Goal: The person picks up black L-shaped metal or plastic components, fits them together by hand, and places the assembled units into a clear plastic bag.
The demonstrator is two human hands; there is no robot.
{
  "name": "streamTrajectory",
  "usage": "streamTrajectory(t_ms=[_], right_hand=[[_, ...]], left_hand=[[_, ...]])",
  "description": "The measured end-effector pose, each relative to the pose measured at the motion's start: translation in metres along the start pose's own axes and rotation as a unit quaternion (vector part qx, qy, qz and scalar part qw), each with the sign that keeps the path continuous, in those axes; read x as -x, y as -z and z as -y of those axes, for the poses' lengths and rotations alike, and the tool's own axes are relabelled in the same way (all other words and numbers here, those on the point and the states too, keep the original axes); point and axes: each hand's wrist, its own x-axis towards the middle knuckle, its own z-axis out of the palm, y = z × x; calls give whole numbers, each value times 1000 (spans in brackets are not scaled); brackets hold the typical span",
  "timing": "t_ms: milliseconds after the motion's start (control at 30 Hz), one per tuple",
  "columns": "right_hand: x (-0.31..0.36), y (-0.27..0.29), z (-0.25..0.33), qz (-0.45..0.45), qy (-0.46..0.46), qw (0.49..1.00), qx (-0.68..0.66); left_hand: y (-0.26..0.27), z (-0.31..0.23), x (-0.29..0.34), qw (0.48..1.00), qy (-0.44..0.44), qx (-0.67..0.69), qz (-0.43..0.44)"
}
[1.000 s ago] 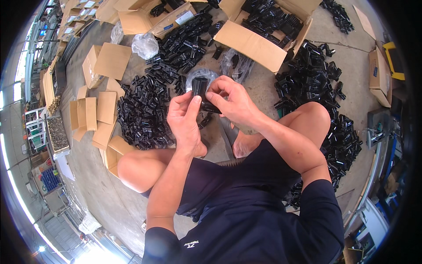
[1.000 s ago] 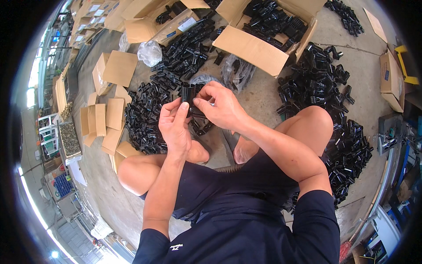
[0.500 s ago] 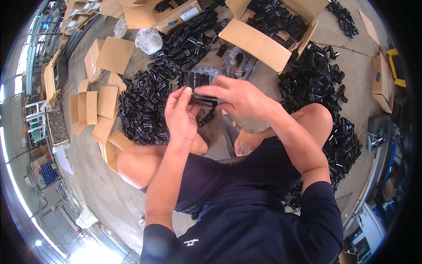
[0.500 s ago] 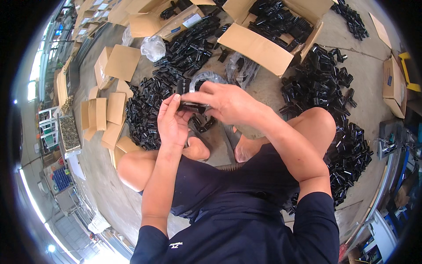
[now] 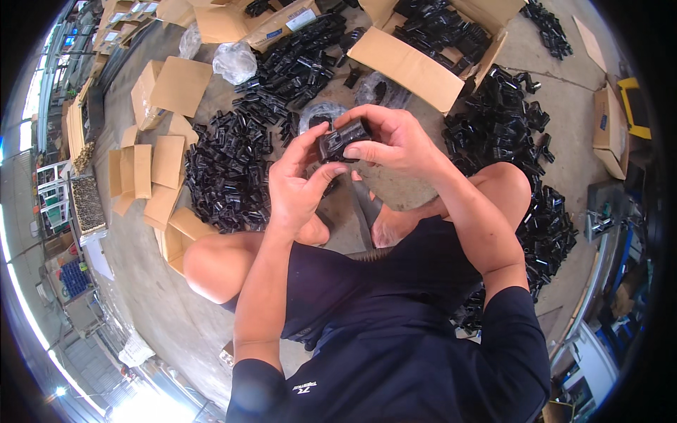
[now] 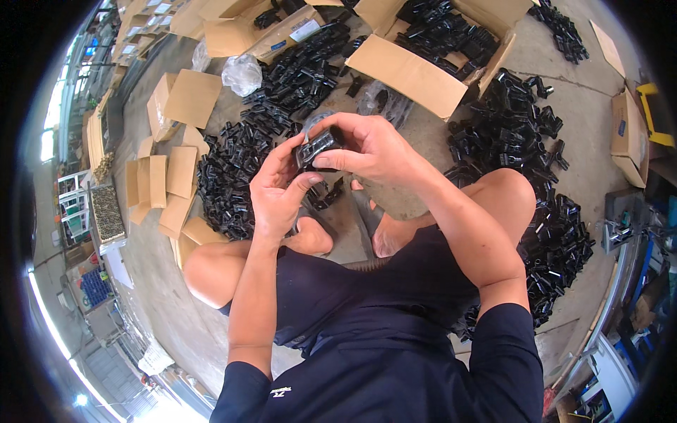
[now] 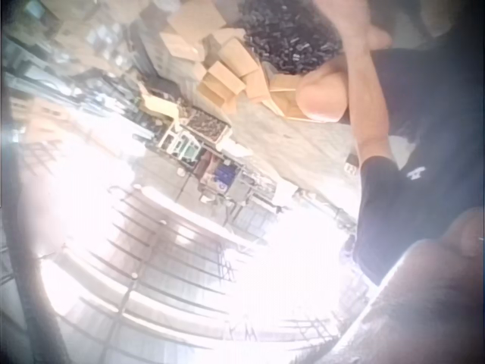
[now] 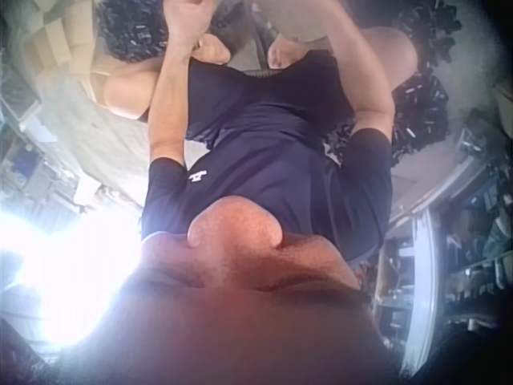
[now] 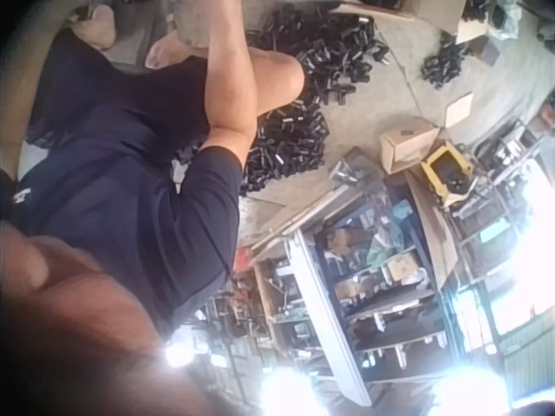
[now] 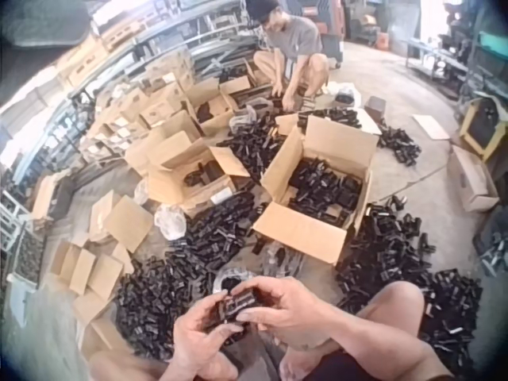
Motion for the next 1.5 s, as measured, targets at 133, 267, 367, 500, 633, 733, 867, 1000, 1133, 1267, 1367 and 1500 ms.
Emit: streamTrajectory(t_ms=[133,267,367,500,633,733,867,1000,1133,1267,1367,1500], right_hand=[[2,-12,-5,17,-47,996,-71],[-2,-19,-15,36,-52,989,-137],[-16,-5,-31,-15,-75,993,-94],[-59,36,-95,-186,-170,960,122],[-87,44,-170,-216,-145,901,347],[-106,20,-207,-143,-53,868,472],[-137,-23,-251,-17,9,792,610],[-159,-44,-290,28,41,694,718],[-176,-42,-301,52,8,686,726],[-178,-39,-304,64,-9,707,704],[-175,-35,-308,29,-3,734,679],[-153,-43,-275,-19,-42,854,518]], left_hand=[[5,5,6,999,34,-25,5],[9,15,15,997,67,22,-28],[21,25,20,989,112,25,-89],[43,27,18,975,128,57,-172],[75,33,19,962,95,48,-253],[86,31,16,956,81,34,-280],[89,29,17,953,73,-8,-293],[86,20,19,949,102,-68,-290],[82,30,19,954,36,-131,-266],[81,46,24,950,18,-192,-247],[78,51,22,941,-7,-245,-234],[75,61,27,931,-31,-283,-229]])
